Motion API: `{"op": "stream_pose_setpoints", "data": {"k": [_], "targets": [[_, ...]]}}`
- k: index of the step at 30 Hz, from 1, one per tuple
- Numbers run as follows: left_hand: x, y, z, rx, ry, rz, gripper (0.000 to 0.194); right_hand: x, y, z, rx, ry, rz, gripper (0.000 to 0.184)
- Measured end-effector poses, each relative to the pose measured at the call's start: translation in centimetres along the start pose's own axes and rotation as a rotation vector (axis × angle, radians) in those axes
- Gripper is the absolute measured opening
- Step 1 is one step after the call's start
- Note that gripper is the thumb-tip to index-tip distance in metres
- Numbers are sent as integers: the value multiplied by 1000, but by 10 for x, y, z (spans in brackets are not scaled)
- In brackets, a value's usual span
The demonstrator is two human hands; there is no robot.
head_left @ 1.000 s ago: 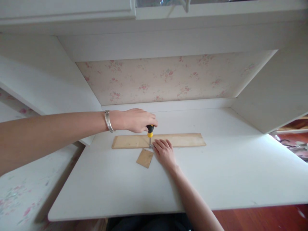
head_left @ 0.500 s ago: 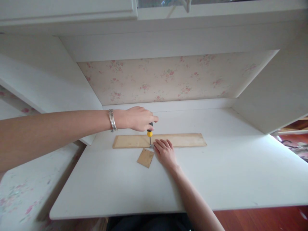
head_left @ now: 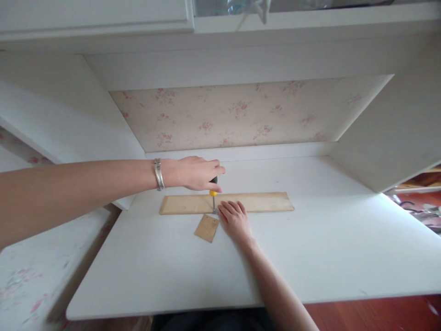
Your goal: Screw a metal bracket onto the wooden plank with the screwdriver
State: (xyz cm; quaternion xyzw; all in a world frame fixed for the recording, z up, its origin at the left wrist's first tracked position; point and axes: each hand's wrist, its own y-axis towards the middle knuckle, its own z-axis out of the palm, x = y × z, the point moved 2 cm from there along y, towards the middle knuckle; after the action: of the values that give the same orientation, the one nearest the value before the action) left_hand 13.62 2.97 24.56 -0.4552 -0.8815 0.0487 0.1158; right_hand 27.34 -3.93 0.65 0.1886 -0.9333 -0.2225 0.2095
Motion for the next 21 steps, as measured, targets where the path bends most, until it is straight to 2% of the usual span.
{"op": "stream_pose_setpoints", "data": {"k": [3, 5, 9, 12, 15, 17, 21], "targets": [[-4, -1, 0, 16, 5, 119, 38, 0, 0, 0, 7, 20, -1, 28], [-4, 0, 0, 42, 19, 98, 31, 0, 0, 0, 5, 30, -1, 28], [0, 3, 1, 54, 19, -44, 46, -1, -1, -1, -3, 35, 2, 29], [0, 1, 1, 30, -15, 51, 50, -1, -1, 0, 7, 30, 0, 29], [-1, -1, 0, 36, -21, 138, 40, -1, 0, 0, 14, 24, 3, 29], [-1, 1, 0, 26, -6, 124, 37, -1, 0, 0, 11, 20, 9, 28], [-3, 12, 5, 13, 32, 55, 44, -1, 1, 0, 14, 16, 11, 27]]}}
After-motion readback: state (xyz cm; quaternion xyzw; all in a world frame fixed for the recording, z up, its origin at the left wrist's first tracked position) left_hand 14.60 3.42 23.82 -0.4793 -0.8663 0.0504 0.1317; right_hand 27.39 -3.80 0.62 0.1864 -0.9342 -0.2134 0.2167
